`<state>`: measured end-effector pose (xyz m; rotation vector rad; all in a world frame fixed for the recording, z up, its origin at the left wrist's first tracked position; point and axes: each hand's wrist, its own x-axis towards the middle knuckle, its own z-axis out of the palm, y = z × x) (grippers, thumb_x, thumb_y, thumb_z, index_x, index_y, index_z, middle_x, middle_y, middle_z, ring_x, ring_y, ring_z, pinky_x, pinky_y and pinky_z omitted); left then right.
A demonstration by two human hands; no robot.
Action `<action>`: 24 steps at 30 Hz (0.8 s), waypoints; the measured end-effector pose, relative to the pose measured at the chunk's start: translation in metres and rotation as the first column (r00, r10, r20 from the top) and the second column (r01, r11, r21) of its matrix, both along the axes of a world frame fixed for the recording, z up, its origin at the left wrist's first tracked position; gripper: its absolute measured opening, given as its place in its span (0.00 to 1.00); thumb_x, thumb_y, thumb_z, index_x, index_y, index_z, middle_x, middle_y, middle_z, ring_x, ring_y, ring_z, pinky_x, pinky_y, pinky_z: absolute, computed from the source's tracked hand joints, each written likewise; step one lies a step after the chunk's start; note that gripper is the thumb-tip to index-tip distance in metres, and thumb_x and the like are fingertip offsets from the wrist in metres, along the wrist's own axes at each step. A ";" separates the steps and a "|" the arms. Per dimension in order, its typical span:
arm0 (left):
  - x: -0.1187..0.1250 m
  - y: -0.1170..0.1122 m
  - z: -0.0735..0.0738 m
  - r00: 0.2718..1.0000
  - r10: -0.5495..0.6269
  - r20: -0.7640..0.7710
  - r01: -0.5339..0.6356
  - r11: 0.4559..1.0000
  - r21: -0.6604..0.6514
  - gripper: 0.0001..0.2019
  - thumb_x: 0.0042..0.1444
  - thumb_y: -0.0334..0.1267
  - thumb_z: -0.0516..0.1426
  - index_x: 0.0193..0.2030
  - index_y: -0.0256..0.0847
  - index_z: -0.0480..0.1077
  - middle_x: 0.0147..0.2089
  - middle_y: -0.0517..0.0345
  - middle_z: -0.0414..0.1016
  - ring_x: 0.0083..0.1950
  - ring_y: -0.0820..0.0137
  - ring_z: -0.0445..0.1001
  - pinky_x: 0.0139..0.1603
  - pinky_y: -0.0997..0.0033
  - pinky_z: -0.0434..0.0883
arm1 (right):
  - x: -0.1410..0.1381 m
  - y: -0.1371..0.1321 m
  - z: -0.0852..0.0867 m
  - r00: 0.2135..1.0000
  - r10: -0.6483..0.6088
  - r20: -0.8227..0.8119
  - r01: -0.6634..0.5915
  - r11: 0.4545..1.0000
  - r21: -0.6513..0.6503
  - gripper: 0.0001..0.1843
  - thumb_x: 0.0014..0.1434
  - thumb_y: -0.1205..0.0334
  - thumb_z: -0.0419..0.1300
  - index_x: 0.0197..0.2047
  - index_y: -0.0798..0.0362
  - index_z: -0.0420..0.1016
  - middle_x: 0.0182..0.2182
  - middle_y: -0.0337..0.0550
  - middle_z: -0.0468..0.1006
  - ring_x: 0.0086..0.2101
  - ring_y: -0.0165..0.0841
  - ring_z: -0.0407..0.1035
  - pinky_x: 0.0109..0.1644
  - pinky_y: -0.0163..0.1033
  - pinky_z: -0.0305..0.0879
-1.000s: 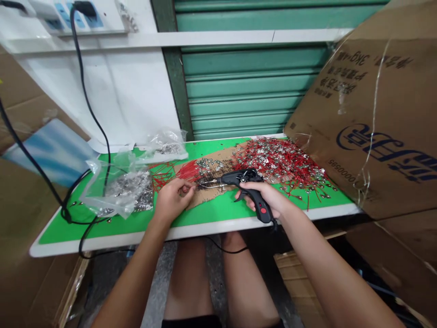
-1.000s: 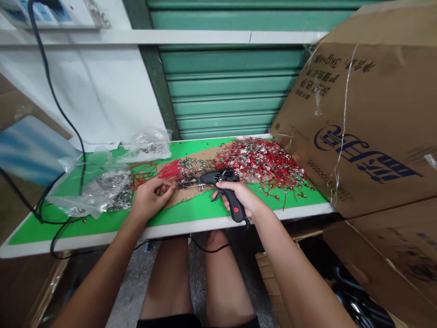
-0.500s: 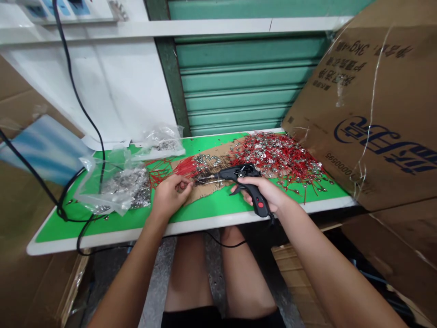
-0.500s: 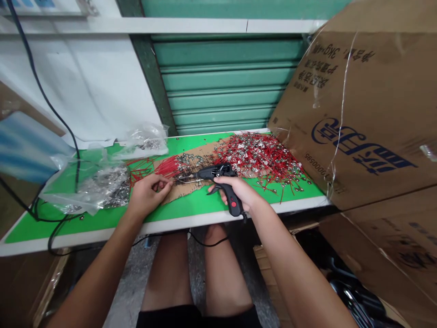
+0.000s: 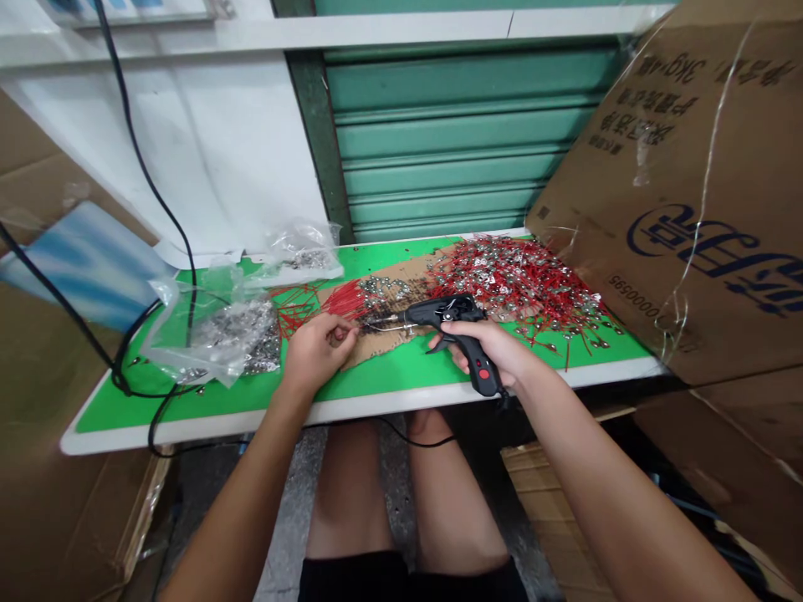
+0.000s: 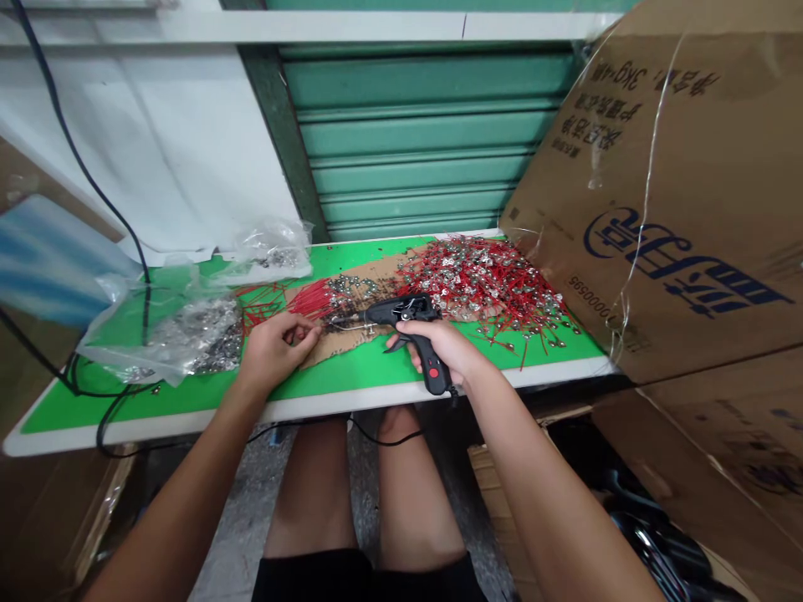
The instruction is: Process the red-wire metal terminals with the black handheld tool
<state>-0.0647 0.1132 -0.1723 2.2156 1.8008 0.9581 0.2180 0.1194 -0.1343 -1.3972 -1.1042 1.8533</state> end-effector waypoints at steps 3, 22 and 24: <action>0.000 0.000 -0.001 1.000 -0.003 0.002 0.003 1.000 0.005 0.09 0.59 0.43 0.58 0.34 0.41 0.76 0.29 0.59 0.72 0.30 0.72 0.67 0.34 0.73 0.64 | -0.001 -0.002 0.000 1.000 0.004 0.026 -0.005 0.999 0.048 0.17 0.56 0.52 0.62 0.31 0.59 0.82 0.12 0.40 0.66 0.14 0.25 0.57 0.15 0.29 0.50; 0.002 0.001 0.001 1.000 0.026 -0.007 -0.026 1.000 -0.006 0.09 0.58 0.43 0.59 0.33 0.41 0.77 0.29 0.59 0.73 0.30 0.72 0.68 0.33 0.72 0.62 | -0.009 -0.011 0.016 0.983 -0.013 0.183 -0.016 0.988 0.152 0.16 0.55 0.51 0.63 0.30 0.58 0.80 0.13 0.40 0.67 0.14 0.26 0.60 0.16 0.30 0.53; 0.001 0.001 0.001 1.000 0.023 0.002 -0.023 1.000 -0.011 0.09 0.58 0.43 0.59 0.33 0.41 0.77 0.29 0.59 0.73 0.30 0.72 0.68 0.33 0.72 0.62 | -0.010 -0.012 0.017 0.985 -0.011 0.174 -0.015 0.990 0.144 0.16 0.55 0.51 0.63 0.32 0.58 0.81 0.13 0.39 0.67 0.14 0.26 0.59 0.16 0.30 0.52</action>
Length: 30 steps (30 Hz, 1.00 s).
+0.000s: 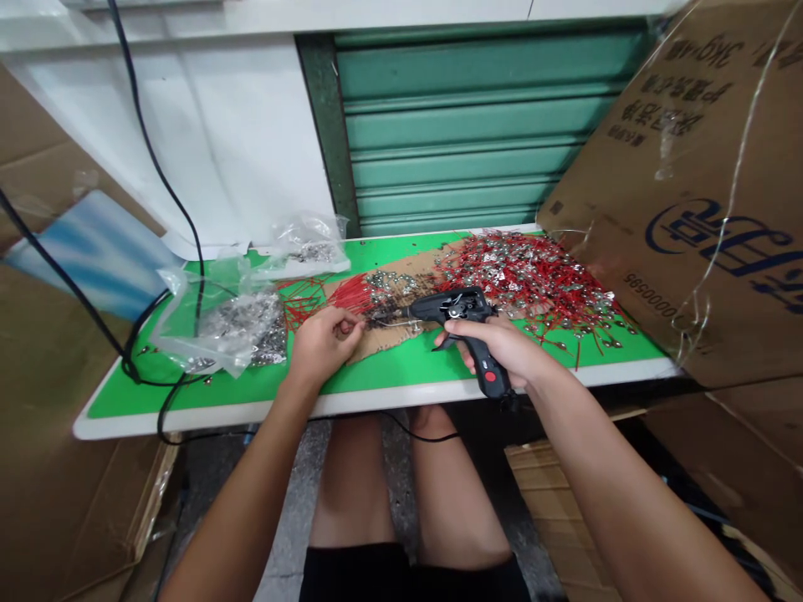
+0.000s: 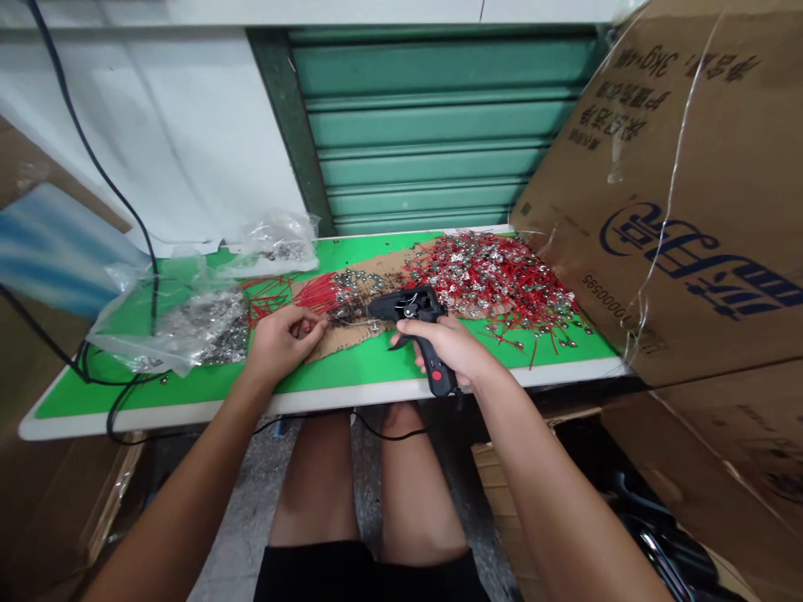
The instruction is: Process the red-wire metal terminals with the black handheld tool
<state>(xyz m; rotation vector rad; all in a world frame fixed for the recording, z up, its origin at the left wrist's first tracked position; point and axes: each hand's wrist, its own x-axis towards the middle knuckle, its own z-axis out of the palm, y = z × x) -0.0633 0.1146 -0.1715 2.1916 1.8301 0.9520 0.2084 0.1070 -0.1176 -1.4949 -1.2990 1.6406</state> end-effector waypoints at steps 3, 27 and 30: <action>0.000 0.000 0.000 1.000 -0.004 0.004 0.004 1.000 0.001 0.09 0.58 0.42 0.59 0.34 0.41 0.77 0.29 0.59 0.74 0.30 0.72 0.68 0.33 0.72 0.61 | -0.001 -0.001 0.002 1.000 -0.011 0.021 0.011 1.000 0.002 0.16 0.55 0.51 0.63 0.32 0.58 0.81 0.13 0.39 0.66 0.14 0.26 0.58 0.16 0.30 0.52; 0.002 0.000 0.002 1.000 0.016 -0.002 -0.016 0.999 -0.031 0.09 0.57 0.42 0.59 0.33 0.40 0.77 0.29 0.59 0.74 0.31 0.72 0.69 0.34 0.73 0.63 | 0.002 0.005 -0.010 0.986 -0.026 -0.166 0.000 0.989 -0.150 0.17 0.54 0.51 0.63 0.29 0.58 0.79 0.12 0.38 0.63 0.15 0.25 0.56 0.15 0.30 0.48; 0.001 -0.001 0.002 1.000 0.022 0.000 -0.022 0.999 -0.040 0.08 0.57 0.42 0.60 0.33 0.40 0.77 0.29 0.59 0.74 0.31 0.72 0.69 0.34 0.72 0.63 | 0.003 0.006 -0.011 0.978 -0.039 -0.204 0.003 0.984 -0.178 0.16 0.54 0.51 0.63 0.29 0.58 0.79 0.13 0.38 0.63 0.15 0.25 0.55 0.14 0.30 0.47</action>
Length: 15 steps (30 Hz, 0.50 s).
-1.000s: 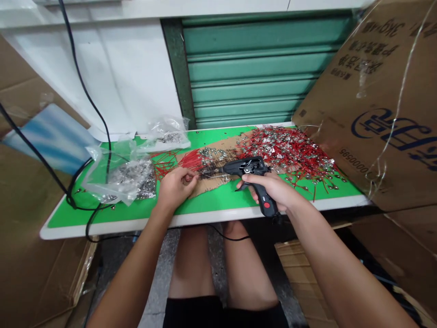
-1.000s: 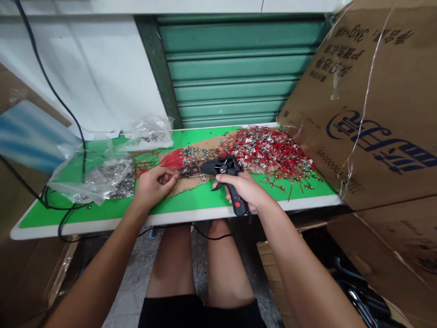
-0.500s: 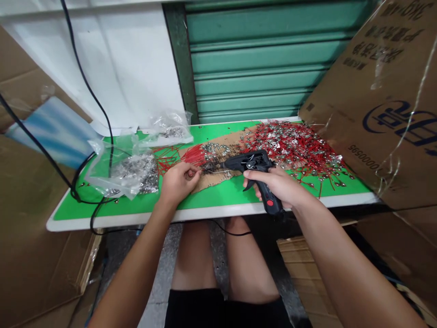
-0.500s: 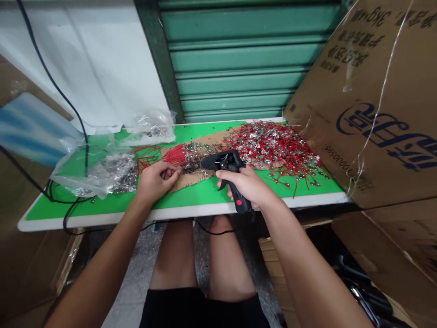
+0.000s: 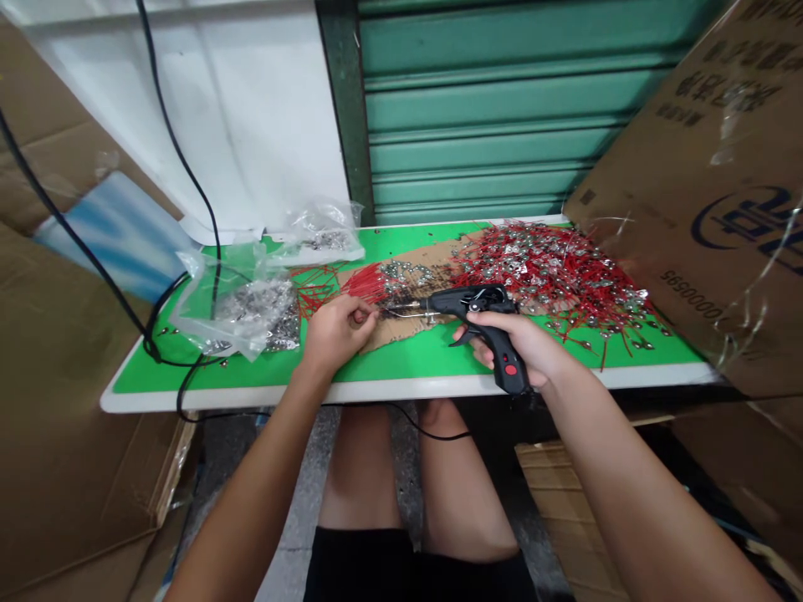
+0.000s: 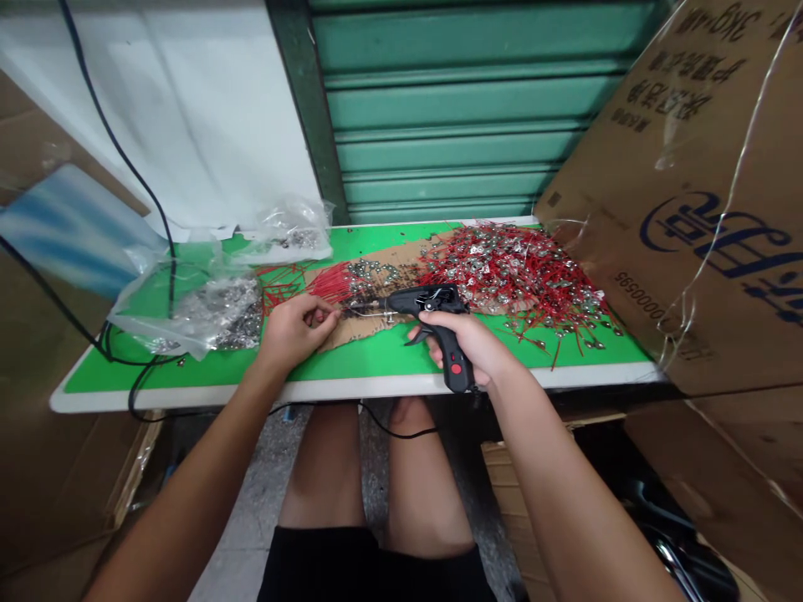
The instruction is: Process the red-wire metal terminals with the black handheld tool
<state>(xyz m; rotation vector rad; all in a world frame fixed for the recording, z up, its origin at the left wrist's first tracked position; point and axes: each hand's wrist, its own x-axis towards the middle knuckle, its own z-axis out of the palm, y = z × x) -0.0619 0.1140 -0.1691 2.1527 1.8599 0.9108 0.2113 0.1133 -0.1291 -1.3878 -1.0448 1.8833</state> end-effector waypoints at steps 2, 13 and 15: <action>0.000 0.000 0.000 1.000 0.000 -0.001 0.000 1.000 0.005 0.08 0.57 0.42 0.60 0.33 0.40 0.77 0.29 0.58 0.73 0.31 0.71 0.69 0.34 0.72 0.63 | 0.000 0.000 0.000 1.000 0.004 -0.007 -0.004 1.000 -0.005 0.16 0.54 0.51 0.63 0.29 0.58 0.78 0.13 0.38 0.63 0.15 0.25 0.55 0.14 0.30 0.47; 0.000 0.000 0.000 1.000 -0.004 -0.006 0.004 1.000 0.014 0.08 0.57 0.42 0.59 0.32 0.40 0.76 0.29 0.58 0.73 0.31 0.71 0.69 0.34 0.72 0.63 | 0.001 0.001 -0.002 1.000 -0.007 0.016 0.007 1.000 -0.019 0.16 0.56 0.52 0.62 0.28 0.58 0.78 0.13 0.38 0.63 0.15 0.25 0.56 0.15 0.30 0.49; 0.000 0.000 -0.001 1.000 -0.006 -0.007 0.006 1.000 0.017 0.08 0.57 0.42 0.59 0.32 0.41 0.76 0.29 0.59 0.73 0.31 0.71 0.69 0.34 0.72 0.63 | 0.001 0.001 -0.002 1.000 -0.010 0.017 0.010 1.000 -0.023 0.16 0.55 0.52 0.62 0.28 0.58 0.77 0.13 0.38 0.63 0.15 0.26 0.56 0.15 0.30 0.49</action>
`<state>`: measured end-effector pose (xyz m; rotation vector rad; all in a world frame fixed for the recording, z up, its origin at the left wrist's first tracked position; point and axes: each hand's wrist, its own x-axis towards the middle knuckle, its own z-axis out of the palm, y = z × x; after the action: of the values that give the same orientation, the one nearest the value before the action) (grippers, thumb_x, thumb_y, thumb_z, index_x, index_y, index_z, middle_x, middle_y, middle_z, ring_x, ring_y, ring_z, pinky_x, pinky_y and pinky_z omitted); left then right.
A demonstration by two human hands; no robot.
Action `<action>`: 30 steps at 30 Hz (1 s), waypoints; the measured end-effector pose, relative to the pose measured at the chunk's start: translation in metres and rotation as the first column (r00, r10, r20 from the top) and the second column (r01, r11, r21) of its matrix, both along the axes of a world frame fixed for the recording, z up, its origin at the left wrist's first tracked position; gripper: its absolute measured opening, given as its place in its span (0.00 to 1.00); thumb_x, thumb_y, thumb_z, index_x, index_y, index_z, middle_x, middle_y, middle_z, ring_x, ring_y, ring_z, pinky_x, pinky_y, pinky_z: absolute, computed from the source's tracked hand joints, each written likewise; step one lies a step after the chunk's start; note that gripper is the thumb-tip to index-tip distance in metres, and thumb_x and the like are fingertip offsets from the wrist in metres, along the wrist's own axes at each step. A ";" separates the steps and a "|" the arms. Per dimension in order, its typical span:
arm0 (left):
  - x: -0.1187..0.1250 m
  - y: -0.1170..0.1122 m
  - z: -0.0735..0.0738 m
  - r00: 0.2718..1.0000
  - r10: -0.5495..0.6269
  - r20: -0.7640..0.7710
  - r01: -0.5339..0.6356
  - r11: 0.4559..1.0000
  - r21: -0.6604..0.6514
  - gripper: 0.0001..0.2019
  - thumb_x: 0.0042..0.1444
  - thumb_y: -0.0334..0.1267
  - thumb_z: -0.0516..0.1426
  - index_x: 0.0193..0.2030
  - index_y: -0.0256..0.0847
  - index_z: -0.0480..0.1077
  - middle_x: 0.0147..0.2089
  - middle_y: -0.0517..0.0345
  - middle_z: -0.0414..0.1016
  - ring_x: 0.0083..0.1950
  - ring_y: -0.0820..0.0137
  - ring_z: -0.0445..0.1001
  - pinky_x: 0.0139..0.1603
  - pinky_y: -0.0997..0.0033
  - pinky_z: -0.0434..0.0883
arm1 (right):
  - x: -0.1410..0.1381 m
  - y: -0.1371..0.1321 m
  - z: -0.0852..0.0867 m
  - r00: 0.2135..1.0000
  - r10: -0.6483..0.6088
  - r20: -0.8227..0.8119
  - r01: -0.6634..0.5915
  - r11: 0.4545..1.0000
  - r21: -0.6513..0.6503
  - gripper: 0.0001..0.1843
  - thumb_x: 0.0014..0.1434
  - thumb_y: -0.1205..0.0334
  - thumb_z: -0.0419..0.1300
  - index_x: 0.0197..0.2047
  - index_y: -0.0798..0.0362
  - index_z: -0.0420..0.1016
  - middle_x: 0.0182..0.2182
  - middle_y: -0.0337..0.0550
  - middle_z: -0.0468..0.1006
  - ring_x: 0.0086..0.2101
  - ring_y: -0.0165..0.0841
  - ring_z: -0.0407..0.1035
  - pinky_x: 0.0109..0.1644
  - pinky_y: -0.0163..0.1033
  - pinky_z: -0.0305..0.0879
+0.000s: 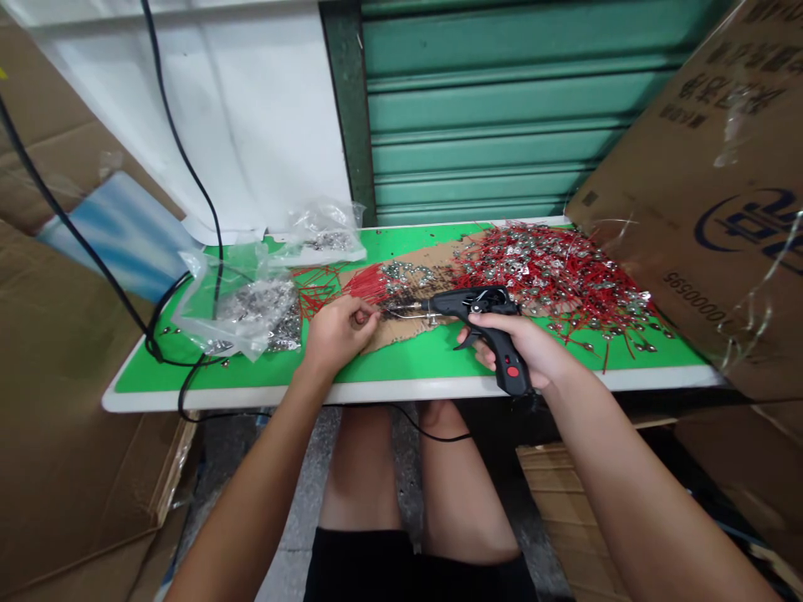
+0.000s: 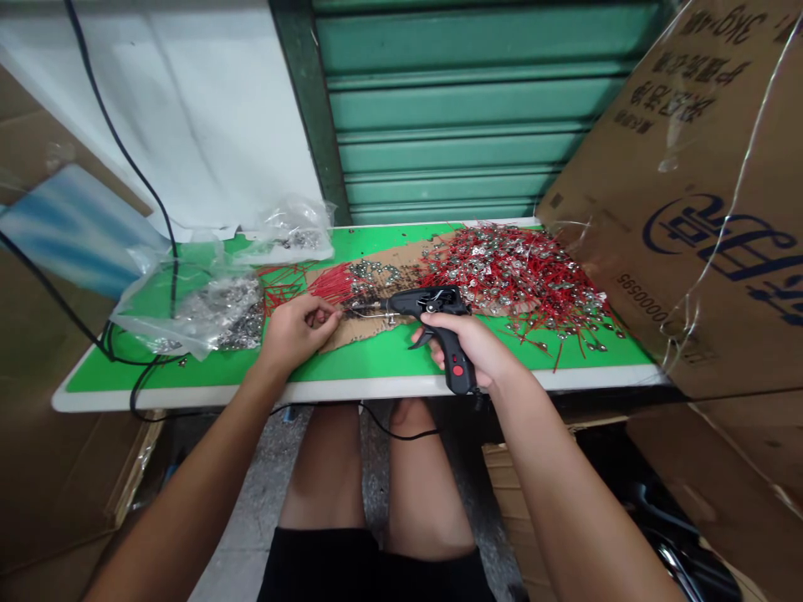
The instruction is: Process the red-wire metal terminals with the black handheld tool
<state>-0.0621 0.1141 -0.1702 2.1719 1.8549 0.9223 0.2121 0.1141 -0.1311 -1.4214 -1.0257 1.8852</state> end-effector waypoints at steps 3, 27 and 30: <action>0.000 0.000 0.000 1.000 -0.002 0.003 0.002 1.000 0.001 0.09 0.57 0.42 0.59 0.33 0.41 0.76 0.29 0.59 0.73 0.31 0.71 0.69 0.34 0.72 0.63 | 0.000 0.000 0.000 1.000 -0.001 -0.002 0.001 1.000 0.000 0.16 0.55 0.52 0.62 0.28 0.58 0.77 0.13 0.38 0.64 0.15 0.26 0.55 0.15 0.31 0.49; -0.001 0.000 -0.001 1.000 -0.007 0.007 0.007 1.000 0.004 0.09 0.57 0.42 0.59 0.33 0.40 0.76 0.29 0.59 0.73 0.30 0.72 0.68 0.34 0.73 0.63 | 0.003 0.002 -0.001 0.995 0.004 -0.099 -0.007 1.000 -0.023 0.15 0.58 0.55 0.60 0.30 0.59 0.79 0.14 0.37 0.61 0.16 0.25 0.56 0.16 0.29 0.48; -0.001 0.000 -0.001 1.000 -0.010 0.010 0.010 1.000 0.003 0.09 0.58 0.42 0.59 0.33 0.40 0.76 0.29 0.59 0.73 0.30 0.72 0.68 0.34 0.73 0.63 | 0.003 0.001 0.000 0.995 -0.006 -0.102 0.002 0.999 -0.042 0.15 0.59 0.55 0.60 0.30 0.60 0.79 0.14 0.37 0.61 0.16 0.25 0.56 0.16 0.29 0.48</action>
<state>-0.0631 0.1141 -0.1710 2.1718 1.8374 0.9330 0.2148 0.1154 -0.1309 -1.3347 -0.9390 1.9656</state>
